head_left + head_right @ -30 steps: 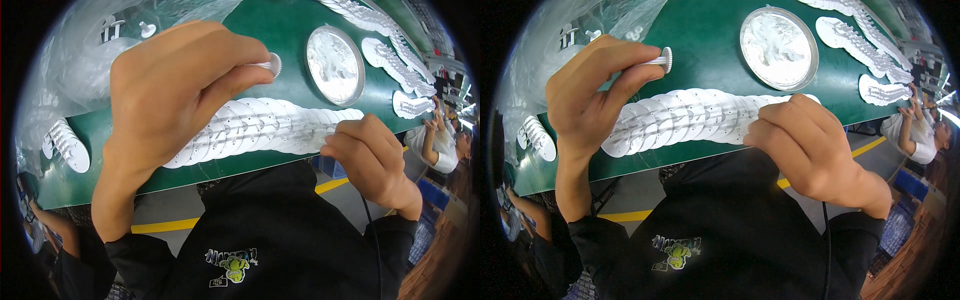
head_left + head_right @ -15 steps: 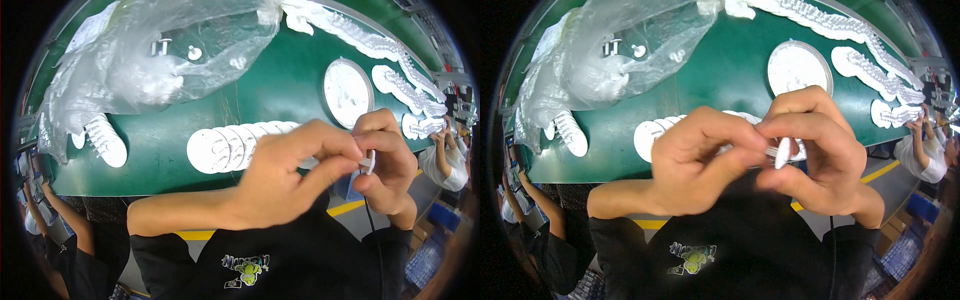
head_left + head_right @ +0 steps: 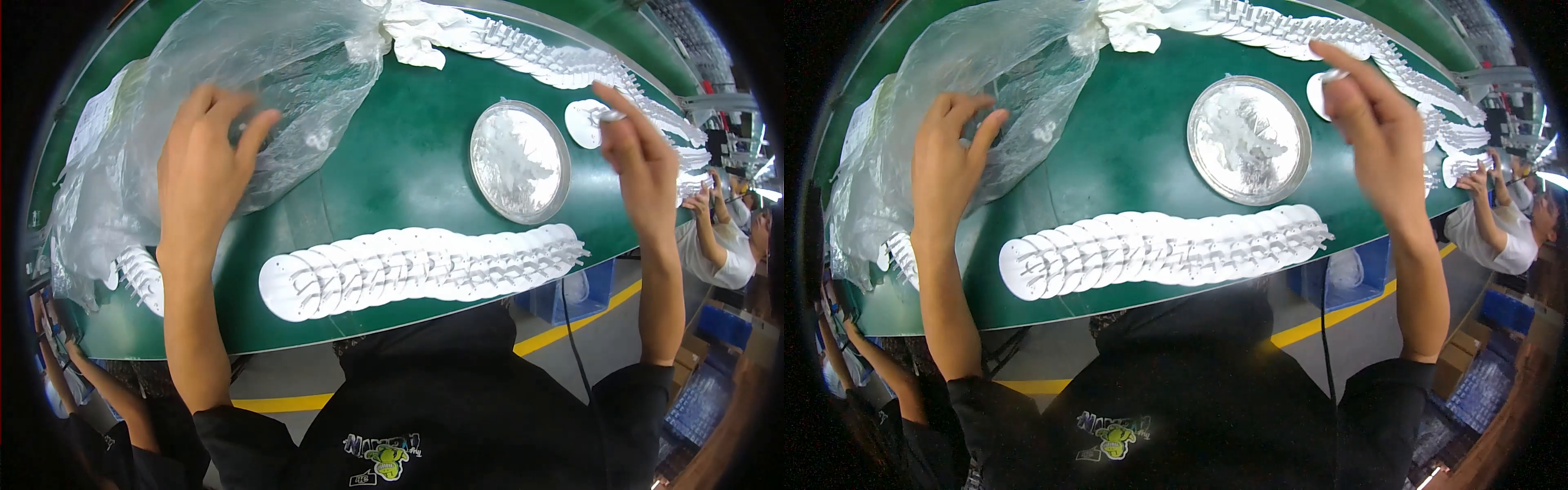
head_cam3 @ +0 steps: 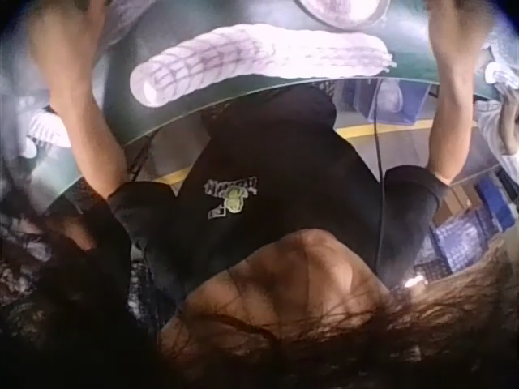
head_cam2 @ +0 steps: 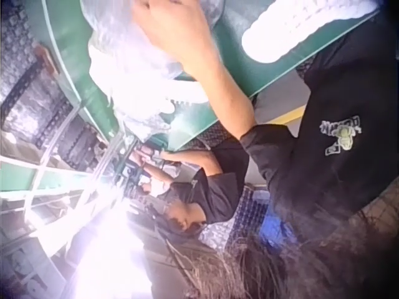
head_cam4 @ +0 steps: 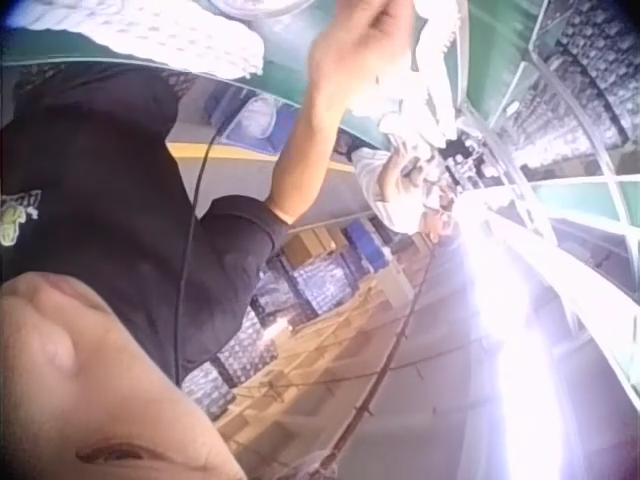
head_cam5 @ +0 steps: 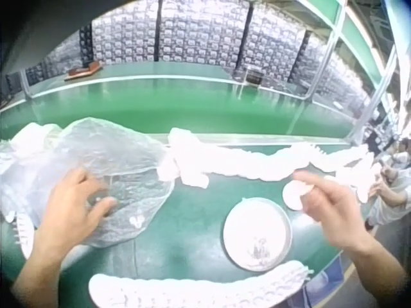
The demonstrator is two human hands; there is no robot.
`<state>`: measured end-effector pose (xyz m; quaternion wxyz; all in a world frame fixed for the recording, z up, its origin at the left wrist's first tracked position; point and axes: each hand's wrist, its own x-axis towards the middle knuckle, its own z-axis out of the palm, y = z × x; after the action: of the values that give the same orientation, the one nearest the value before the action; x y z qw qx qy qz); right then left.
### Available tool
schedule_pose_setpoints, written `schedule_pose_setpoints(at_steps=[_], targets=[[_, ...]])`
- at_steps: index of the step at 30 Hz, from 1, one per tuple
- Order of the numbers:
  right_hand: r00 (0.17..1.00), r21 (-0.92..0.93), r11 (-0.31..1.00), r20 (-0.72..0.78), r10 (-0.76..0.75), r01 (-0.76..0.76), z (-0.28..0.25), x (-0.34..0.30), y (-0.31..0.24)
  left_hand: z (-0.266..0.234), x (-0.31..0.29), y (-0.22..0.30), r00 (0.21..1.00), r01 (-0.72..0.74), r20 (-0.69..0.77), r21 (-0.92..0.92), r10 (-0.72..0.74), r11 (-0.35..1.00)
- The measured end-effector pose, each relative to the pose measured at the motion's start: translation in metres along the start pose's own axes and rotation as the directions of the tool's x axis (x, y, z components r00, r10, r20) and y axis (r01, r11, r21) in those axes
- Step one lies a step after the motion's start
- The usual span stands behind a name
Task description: The person inserts white circular plastic plugs by hand into designated holes on white shoe sole structures on an industrial assembly line.
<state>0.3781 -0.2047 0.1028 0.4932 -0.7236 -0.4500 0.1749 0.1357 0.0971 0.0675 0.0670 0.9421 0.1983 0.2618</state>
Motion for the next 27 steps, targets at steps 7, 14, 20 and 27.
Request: schedule_pose_setpoints(at_steps=[7, 14, 20, 27], targets=[[0.983, -0.177, 0.967, -0.028, 0.179, -0.181, 0.002, -0.017, 0.015, 0.01, -0.005, -0.012, 0.976, 0.129, 0.178, -0.019, -0.123, 0.992], [0.98, -0.485, 0.857, 0.167, -0.104, 0.174, -0.002, -0.006, 0.014, 0.009, -0.011, -0.011, 0.98, 0.196, 0.05, -0.157, -0.19, 0.968], [0.984, -0.501, 0.853, 0.159, -0.075, 0.146, 0.001, -0.01, 0.026, 0.018, -0.011, -0.016, 0.971, 0.237, 0.025, -0.199, -0.237, 0.951], [0.983, -0.566, 0.81, 0.175, -0.062, 0.152, -0.001, -0.013, 0.037, 0.017, -0.012, -0.016, 0.977, 0.214, 0.04, -0.174, -0.21, 0.961]])
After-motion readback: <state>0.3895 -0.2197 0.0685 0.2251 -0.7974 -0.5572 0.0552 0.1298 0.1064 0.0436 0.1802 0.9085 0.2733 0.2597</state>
